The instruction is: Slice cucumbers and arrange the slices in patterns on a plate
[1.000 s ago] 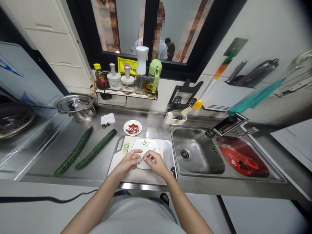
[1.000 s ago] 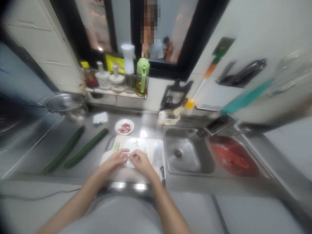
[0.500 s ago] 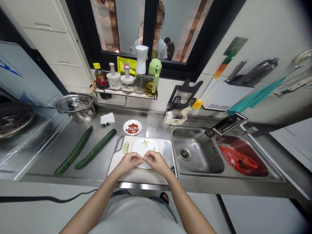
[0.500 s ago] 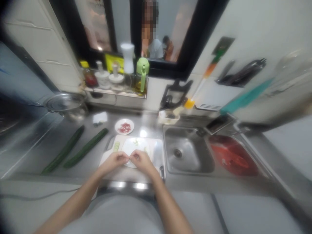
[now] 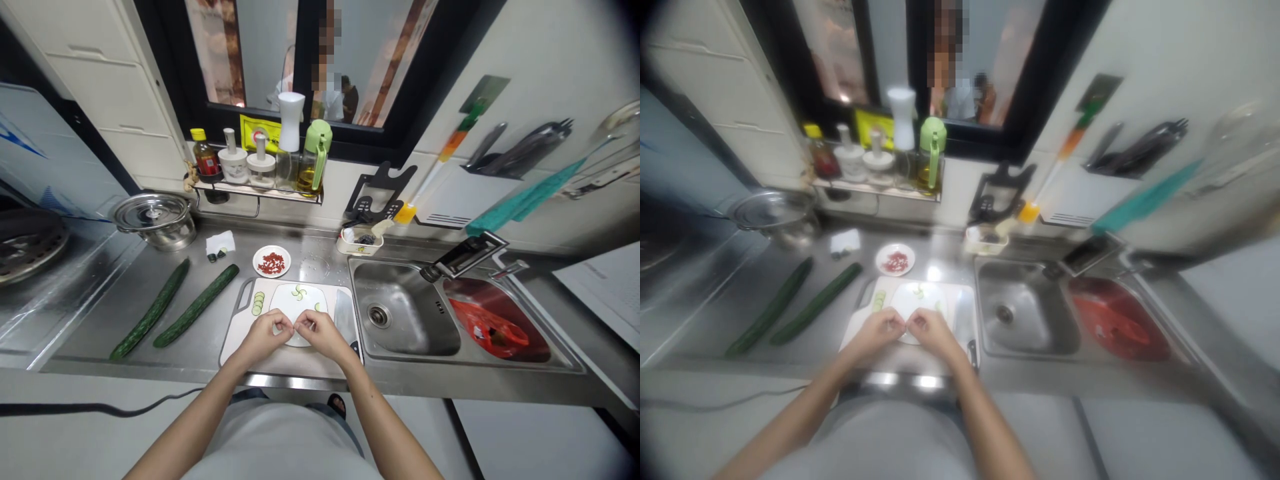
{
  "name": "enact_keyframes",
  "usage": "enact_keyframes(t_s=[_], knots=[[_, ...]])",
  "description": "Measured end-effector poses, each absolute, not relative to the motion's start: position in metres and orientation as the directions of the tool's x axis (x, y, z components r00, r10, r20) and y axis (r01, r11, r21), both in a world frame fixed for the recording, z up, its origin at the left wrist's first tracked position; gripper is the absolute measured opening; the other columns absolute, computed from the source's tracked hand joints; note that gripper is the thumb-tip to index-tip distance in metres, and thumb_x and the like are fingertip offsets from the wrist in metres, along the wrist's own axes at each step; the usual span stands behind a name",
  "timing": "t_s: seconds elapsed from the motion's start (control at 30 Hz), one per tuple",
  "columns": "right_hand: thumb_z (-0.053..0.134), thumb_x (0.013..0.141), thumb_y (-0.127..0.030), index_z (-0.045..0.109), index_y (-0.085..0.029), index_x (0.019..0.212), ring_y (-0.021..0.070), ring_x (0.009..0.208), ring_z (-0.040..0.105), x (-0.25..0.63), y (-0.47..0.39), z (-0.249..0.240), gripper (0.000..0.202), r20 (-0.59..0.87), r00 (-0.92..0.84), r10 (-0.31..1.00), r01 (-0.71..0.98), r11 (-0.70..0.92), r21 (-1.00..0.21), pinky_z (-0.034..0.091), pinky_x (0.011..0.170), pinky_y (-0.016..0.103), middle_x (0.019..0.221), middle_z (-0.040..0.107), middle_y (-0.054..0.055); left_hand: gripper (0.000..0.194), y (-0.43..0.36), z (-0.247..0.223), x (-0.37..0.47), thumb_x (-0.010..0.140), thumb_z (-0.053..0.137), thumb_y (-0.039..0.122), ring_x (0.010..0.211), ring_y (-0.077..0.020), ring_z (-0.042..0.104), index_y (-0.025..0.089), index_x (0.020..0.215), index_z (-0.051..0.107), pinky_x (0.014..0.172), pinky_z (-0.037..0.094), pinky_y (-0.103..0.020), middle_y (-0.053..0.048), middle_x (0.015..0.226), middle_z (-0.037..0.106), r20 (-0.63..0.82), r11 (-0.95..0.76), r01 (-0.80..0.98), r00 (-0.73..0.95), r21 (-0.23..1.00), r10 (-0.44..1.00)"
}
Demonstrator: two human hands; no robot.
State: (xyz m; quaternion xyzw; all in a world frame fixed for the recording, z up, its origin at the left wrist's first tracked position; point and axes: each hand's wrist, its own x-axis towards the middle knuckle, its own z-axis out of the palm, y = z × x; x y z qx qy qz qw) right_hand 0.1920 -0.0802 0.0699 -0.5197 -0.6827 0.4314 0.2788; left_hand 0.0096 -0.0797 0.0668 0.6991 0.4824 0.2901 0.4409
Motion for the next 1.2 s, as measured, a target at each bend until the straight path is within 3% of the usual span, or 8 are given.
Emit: enact_keyframes(t_s=[0.33,0.6,0.9,1.2], knots=[[0.054,0.077,-0.019,0.066,-0.015,0.073,0.0112,0.066,0.055,0.197,-0.08,0.056,0.013,-0.116,-0.276,0.954,0.517,0.045,-0.855,0.04,0.062,0.02,0.07,0.066,0.001,0.01,-0.083,0.056,0.021,0.076,0.055,0.021,0.074,-0.0144,0.058,0.018,0.071,0.063,0.072,0.043,-0.025,-0.002,0.077,0.062,0.051,-0.258,0.543,0.365,0.799,0.93],[0.056,0.074,-0.018,0.065,-0.015,0.071,0.0111,0.062,0.053,0.212,-0.078,0.042,0.011,-0.209,-0.201,0.957,0.645,-0.031,-0.764,0.037,0.059,0.02,0.066,0.064,0.0,0.013,-0.08,0.033,0.038,0.077,0.056,0.027,0.077,-0.0154,0.058,0.019,0.078,0.067,0.072,0.043,-0.026,-0.003,0.083,0.063,-0.069,-0.147,0.543,0.358,0.827,0.931],[0.053,0.075,-0.018,0.067,-0.013,0.073,0.0121,0.063,0.054,0.233,-0.071,0.027,0.014,-0.302,-0.119,0.946,0.749,-0.114,-0.652,0.035,0.059,0.02,0.068,0.066,0.004,0.019,-0.068,0.01,0.064,0.079,0.056,0.033,0.076,-0.015,0.059,0.019,0.079,0.069,0.069,0.04,-0.025,-0.003,0.083,0.066,-0.122,-0.149,0.615,0.377,0.774,0.918],[0.055,0.081,-0.025,0.067,-0.014,0.08,0.0129,0.07,0.057,0.245,-0.044,0.031,0.016,-0.358,-0.009,0.934,0.92,-0.133,-0.369,0.033,0.06,0.021,0.079,0.069,0.007,0.023,-0.041,0.006,0.09,0.081,0.056,0.039,0.076,-0.0165,0.063,0.021,0.082,0.07,0.068,0.04,-0.024,-0.002,0.079,0.07,-0.242,-0.061,0.734,0.299,0.676,0.923]])
